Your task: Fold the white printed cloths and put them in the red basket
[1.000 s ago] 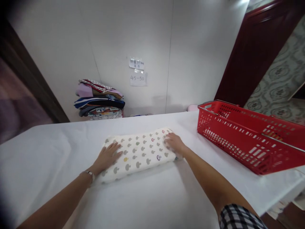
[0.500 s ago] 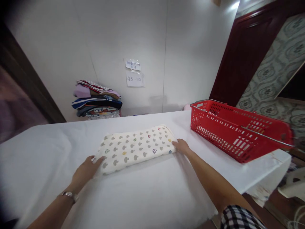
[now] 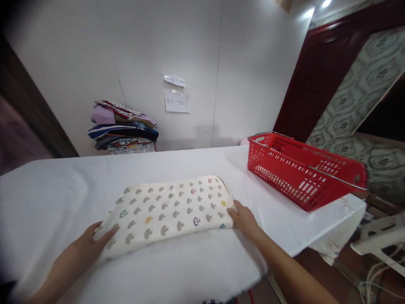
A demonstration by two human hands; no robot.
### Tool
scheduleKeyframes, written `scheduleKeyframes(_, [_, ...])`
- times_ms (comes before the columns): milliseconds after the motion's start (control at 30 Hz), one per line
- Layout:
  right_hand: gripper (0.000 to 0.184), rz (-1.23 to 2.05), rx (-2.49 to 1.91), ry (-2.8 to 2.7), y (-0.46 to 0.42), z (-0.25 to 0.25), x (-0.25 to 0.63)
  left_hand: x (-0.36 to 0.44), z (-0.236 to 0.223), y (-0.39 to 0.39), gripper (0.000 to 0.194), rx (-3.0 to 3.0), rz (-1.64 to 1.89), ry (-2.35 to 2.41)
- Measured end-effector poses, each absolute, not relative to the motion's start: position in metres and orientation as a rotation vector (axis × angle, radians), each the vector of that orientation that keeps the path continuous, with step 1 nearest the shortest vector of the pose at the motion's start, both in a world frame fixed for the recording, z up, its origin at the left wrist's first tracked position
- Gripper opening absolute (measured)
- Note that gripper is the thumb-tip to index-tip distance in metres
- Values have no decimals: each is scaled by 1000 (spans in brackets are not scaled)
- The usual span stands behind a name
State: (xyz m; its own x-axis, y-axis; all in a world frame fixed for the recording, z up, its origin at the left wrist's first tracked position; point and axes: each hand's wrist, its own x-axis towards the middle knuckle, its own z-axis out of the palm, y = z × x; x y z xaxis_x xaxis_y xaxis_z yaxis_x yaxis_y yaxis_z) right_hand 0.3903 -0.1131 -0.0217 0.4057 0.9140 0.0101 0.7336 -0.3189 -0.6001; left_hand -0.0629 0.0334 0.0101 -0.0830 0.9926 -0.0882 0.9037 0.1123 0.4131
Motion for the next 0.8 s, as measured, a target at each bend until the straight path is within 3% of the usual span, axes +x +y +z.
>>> scheduleKeyframes(100, [56, 340, -2195, -1339, -109, -17, 393, -58, 8, 28, 74, 1800, 336, 2084])
scheduleKeyframes(300, [30, 57, -2133, -1482, -65, 5, 402, -57, 10, 27, 72, 1785, 380, 2102])
scheduleKeyframes(500, [24, 99, -2434, -1487, -21, 5, 397, -59, 7, 27, 71, 1768, 367, 2105])
scheduleKeyframes(800, [20, 26, -2440, -1390, -7, -1, 404, -63, 3, 28, 65, 1796, 403, 2081])
